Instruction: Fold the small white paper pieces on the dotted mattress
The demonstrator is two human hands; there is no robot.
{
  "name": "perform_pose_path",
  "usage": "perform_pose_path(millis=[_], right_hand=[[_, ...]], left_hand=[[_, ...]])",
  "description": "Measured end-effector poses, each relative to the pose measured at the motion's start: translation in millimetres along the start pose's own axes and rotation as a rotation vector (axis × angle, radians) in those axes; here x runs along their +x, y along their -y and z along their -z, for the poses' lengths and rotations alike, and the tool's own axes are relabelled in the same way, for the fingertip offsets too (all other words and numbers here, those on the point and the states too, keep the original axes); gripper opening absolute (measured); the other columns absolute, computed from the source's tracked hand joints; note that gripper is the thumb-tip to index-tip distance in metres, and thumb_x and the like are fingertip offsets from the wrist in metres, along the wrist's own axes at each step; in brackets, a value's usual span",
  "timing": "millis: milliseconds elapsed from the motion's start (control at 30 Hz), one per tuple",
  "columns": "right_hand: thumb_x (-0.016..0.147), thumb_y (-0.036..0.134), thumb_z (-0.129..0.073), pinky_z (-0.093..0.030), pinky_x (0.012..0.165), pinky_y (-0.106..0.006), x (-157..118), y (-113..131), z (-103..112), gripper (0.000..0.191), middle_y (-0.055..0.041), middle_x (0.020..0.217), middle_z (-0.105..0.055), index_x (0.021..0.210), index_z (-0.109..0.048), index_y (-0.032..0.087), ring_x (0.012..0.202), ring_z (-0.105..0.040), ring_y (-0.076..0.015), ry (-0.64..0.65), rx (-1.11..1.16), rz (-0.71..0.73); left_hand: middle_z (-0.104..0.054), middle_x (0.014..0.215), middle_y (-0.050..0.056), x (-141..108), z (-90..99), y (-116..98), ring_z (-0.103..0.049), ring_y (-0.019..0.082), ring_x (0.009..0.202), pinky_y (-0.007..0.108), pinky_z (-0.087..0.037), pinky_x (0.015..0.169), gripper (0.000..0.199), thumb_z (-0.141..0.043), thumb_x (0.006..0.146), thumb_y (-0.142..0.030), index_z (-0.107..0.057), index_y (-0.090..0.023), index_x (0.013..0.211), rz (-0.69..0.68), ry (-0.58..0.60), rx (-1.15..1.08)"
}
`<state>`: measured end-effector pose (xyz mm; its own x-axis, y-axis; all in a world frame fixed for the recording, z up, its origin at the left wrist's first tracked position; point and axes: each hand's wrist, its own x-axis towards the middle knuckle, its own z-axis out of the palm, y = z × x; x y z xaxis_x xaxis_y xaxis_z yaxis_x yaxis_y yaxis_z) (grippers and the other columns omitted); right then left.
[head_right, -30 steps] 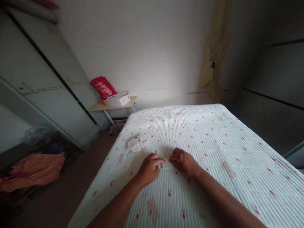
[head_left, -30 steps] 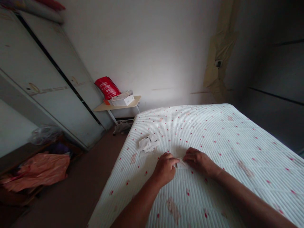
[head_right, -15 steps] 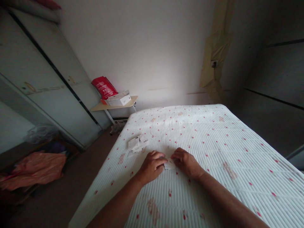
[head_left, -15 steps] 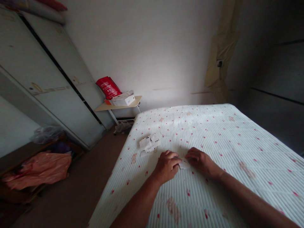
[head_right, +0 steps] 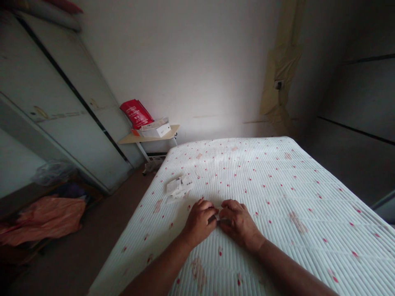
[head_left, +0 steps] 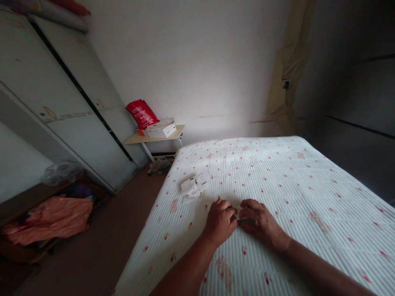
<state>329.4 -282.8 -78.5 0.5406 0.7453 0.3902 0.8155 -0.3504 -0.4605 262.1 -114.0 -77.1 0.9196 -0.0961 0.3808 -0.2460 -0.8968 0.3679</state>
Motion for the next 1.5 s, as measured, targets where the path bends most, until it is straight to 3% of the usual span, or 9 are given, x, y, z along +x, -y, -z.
perform_pose_path(millis=[167,367,633,767,967,1267,1500], right_hand=[[0.078,0.015,-0.057,-0.043,0.076,-0.036,3,0,-3,0.010,-0.0084,0.098,-0.061,0.079,-0.066,0.020,0.091,-0.057,-0.0218,0.032,-0.088,-0.029],[0.078,0.013,-0.055,-0.042,0.075,-0.033,4,2,-2,0.014,-0.0069,0.093,-0.062,0.077,-0.066,0.020,0.087,-0.058,-0.0198,0.027,-0.057,-0.043],[0.079,0.014,-0.054,-0.040,0.063,-0.024,12,2,2,0.014,-0.0028,0.073,-0.060,0.069,-0.063,0.018,0.070,-0.056,-0.0140,0.022,0.086,-0.082],[0.078,0.011,-0.051,-0.037,0.061,-0.023,14,1,-5,0.017,-0.0020,0.070,-0.058,0.065,-0.060,0.017,0.065,-0.055,-0.0130,-0.001,0.008,-0.130],[0.078,0.011,-0.050,-0.035,0.063,-0.027,13,3,-14,0.015,-0.0034,0.070,-0.057,0.066,-0.056,0.015,0.067,-0.055,-0.0159,-0.017,-0.205,-0.150],[0.080,0.012,-0.051,-0.038,0.067,-0.026,10,2,-7,0.011,-0.0031,0.080,-0.058,0.071,-0.056,0.018,0.075,-0.056,-0.0151,0.028,-0.072,-0.084],[0.081,0.011,-0.044,-0.037,0.065,-0.026,13,2,-14,0.016,-0.0048,0.080,-0.059,0.072,-0.057,0.017,0.070,-0.056,-0.0145,-0.015,-0.138,-0.141]], left_hand=[[-0.063,0.091,0.004,-4,6.0,2,-0.053,0.019,0.088,0.035,-0.042,0.084,0.021,-0.063,0.068,-0.018,-0.067,-0.020,0.089,-0.001,0.027,-0.045],[-0.063,0.105,0.002,-14,17.9,5,-0.053,0.018,0.095,0.034,-0.041,0.088,0.026,-0.056,0.072,-0.013,-0.066,-0.023,0.094,-0.052,0.086,-0.053],[-0.062,0.099,0.004,-12,27.5,-4,-0.052,0.020,0.093,0.035,-0.041,0.082,0.016,-0.053,0.075,-0.016,-0.065,-0.021,0.085,-0.093,0.156,0.059],[-0.061,0.095,0.004,-12,27.6,-5,-0.052,0.020,0.092,0.034,-0.041,0.082,0.015,-0.053,0.076,-0.017,-0.064,-0.020,0.086,-0.102,0.154,0.057],[-0.062,0.094,0.002,-13,26.0,-5,-0.052,0.018,0.092,0.033,-0.040,0.084,0.014,-0.054,0.076,-0.016,-0.064,-0.020,0.084,-0.094,0.149,0.072],[-0.062,0.091,0.003,-12,26.5,-3,-0.053,0.018,0.091,0.034,-0.041,0.082,0.015,-0.054,0.075,-0.016,-0.064,-0.020,0.086,-0.092,0.160,0.062],[-0.063,0.091,0.003,-14,22.5,1,-0.054,0.017,0.088,0.033,-0.041,0.082,0.016,-0.051,0.076,-0.013,-0.064,-0.019,0.082,-0.110,0.140,0.040]])
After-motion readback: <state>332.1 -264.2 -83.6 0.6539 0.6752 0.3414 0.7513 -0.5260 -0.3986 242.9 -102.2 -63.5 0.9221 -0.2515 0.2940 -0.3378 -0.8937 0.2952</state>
